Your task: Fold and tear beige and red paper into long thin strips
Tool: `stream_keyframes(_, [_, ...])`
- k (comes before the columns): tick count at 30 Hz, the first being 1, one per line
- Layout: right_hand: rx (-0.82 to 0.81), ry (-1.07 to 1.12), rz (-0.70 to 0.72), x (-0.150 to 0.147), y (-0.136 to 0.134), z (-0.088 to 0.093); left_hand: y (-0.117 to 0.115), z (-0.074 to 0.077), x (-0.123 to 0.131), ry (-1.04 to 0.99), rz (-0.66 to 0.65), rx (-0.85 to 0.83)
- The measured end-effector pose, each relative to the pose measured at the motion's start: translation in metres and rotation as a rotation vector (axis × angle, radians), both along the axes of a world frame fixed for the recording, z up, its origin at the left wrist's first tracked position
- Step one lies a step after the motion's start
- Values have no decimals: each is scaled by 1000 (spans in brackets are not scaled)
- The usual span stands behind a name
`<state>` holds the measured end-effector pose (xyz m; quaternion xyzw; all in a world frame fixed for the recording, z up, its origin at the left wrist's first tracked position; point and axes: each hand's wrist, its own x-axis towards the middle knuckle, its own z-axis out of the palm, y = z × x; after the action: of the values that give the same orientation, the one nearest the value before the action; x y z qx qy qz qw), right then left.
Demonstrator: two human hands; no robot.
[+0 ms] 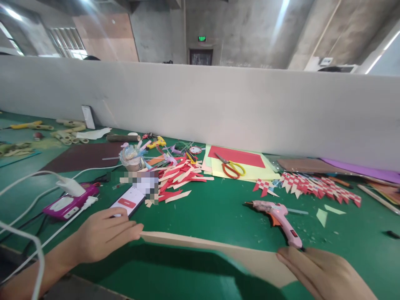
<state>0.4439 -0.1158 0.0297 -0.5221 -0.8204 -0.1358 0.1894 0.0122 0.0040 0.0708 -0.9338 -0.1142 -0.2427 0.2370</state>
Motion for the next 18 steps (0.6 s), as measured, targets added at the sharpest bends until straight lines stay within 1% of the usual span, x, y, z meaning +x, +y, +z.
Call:
stream_keyframes(2, [24, -84, 6, 8, -7, -3, 2, -5, -3, -5, 11, 67])
stream_keyframes(4, [87, -134, 27, 8, -9, -5, 5, -11, -7, -14, 55, 90])
stream_keyframes(6, [120, -144, 72, 1, -8, -10, 9, -18, -11, -4, 91, 60])
stream_keyframes(7, [111, -150, 117, -5, -6, -14, 10, -23, -12, 10, 92, 35])
stream_keyframes(10, [11, -153, 240, -27, 2, -31, 10, -40, -11, 81, 57, -68])
stream_keyframes(12, [-79, -100, 180, -43, 7, -42, 8, -51, -5, 113, 68, -178])
stream_keyframes(14, [-135, -36, 103, -58, 12, -49, 5, -59, 5, 156, 109, -307])
stream_keyframes(16, [-155, 20, 54, -72, 18, -50, 3, -63, 16, 190, 147, -426])
stream_keyframes(18, [-183, 69, 52, -88, 25, -47, 1, -64, 26, 195, 164, -538])
